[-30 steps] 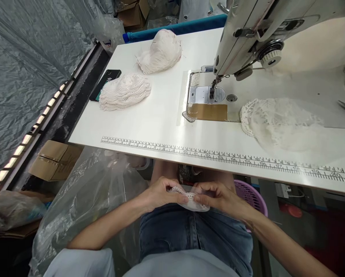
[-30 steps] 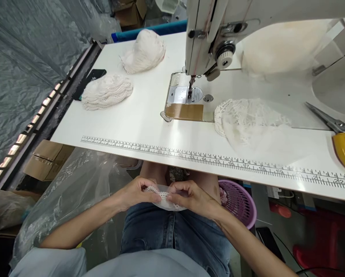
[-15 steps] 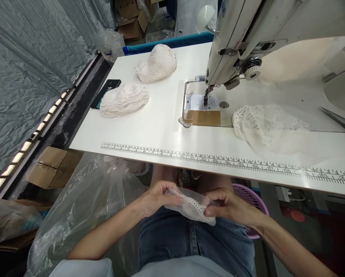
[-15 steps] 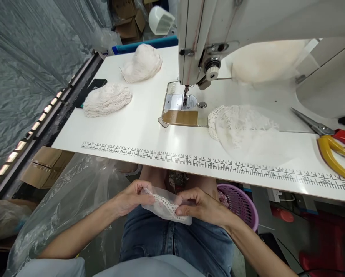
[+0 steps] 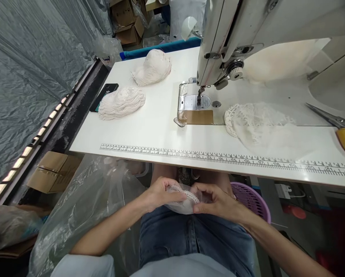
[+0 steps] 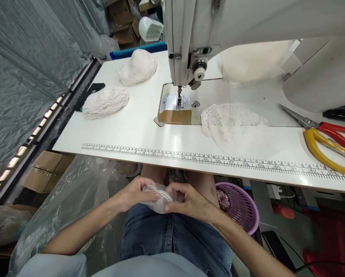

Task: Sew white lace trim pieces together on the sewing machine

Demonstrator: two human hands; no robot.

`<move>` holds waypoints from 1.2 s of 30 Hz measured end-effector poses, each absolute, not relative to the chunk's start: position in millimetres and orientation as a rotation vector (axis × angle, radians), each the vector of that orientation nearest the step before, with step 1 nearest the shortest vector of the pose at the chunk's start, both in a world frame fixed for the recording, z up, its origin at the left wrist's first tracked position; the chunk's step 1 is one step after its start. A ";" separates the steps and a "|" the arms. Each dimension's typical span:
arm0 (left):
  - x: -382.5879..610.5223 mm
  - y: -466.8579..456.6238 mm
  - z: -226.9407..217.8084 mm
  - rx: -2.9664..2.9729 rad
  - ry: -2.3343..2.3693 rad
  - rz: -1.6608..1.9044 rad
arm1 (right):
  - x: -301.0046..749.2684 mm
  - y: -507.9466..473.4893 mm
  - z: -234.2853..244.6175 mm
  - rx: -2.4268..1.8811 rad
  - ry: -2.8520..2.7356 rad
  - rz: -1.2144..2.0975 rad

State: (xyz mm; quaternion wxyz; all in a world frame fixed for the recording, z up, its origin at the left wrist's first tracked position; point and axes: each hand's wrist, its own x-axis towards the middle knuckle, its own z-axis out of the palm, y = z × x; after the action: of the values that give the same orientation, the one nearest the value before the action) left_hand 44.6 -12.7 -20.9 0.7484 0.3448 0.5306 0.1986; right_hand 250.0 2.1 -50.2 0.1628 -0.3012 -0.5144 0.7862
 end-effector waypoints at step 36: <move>50.8 2.5 39.3 0.804 0.828 0.380 | 268.2 2.7 -2.7 -0.677 -1.919 1.719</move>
State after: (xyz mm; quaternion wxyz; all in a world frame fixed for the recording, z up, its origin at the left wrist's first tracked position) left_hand 50.8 2.5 39.3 0.8210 0.3779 0.3891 0.1784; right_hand 268.2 2.7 -2.7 0.2366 -0.2471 -0.7000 0.6269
